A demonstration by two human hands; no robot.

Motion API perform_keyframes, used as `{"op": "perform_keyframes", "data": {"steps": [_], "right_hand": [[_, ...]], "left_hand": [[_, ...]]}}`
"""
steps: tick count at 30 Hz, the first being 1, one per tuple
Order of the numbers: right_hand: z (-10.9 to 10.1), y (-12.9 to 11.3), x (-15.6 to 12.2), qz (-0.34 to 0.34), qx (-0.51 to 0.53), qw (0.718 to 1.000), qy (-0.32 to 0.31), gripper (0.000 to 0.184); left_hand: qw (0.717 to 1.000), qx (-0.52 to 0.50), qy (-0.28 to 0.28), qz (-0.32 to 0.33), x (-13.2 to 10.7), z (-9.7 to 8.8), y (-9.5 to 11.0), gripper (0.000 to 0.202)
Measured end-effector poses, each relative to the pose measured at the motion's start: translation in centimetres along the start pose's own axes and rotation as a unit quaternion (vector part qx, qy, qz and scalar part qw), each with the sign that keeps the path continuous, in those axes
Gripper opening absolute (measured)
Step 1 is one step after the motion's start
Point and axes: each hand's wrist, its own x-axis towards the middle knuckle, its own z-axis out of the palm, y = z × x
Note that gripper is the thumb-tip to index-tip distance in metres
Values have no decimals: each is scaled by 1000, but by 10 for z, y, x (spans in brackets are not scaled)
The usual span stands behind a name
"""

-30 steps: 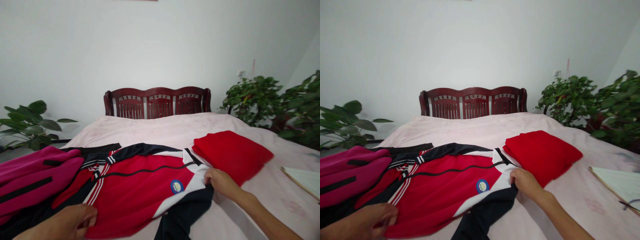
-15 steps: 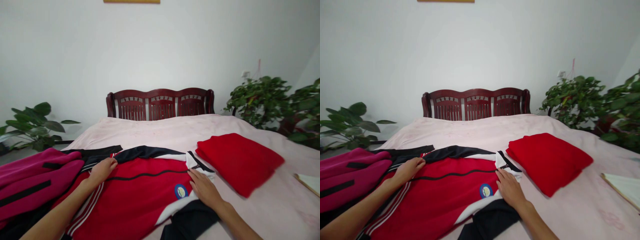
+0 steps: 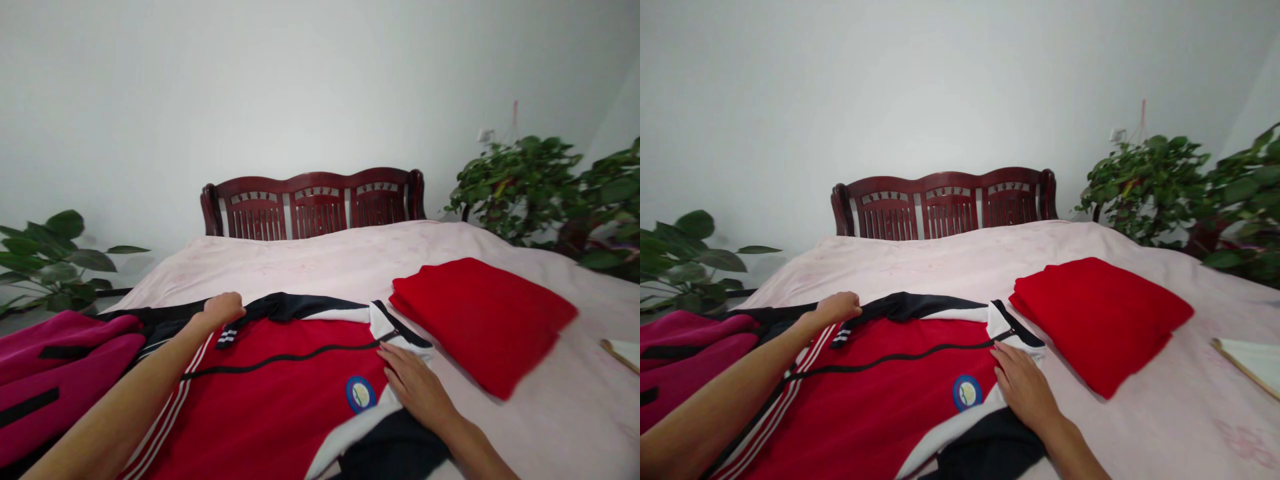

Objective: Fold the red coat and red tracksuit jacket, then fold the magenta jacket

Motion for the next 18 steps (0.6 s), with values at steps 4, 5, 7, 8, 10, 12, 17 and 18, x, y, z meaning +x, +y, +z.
{"op": "perform_keyframes", "data": {"steps": [4, 5, 7, 8, 10, 12, 17, 18], "right_hand": [[0, 0, 1, -4, 6, 1000, 12, 38], [1, 0, 1, -5, 7, 1000, 13, 37], [1, 0, 1, -6, 4, 1000, 13, 37], [2, 1, 0, -7, 2, 1000, 13, 37], [4, 2, 0, -10, -3, 1000, 13, 38], [5, 2, 0, -13, -7, 1000, 15, 38], [5, 2, 0, -11, -4, 1000, 20, 37], [4, 1, 0, -9, 0, 1000, 21, 37]], "left_hand": [[985, -113, -100, 84, -19, -55, 12, 19], [970, -159, -144, 113, -29, -65, 18, 17], [901, -265, -293, 181, -53, -75, 36, 11], [862, -284, -365, 210, -65, -75, 47, 6], [806, -262, -471, 244, -82, -69, 70, 5], [806, -249, -482, 237, -82, -63, 90, 11], [906, -410, -62, 89, -3, -80, 97, 9], [905, -419, -12, 74, 16, -84, 89, 16]]}}
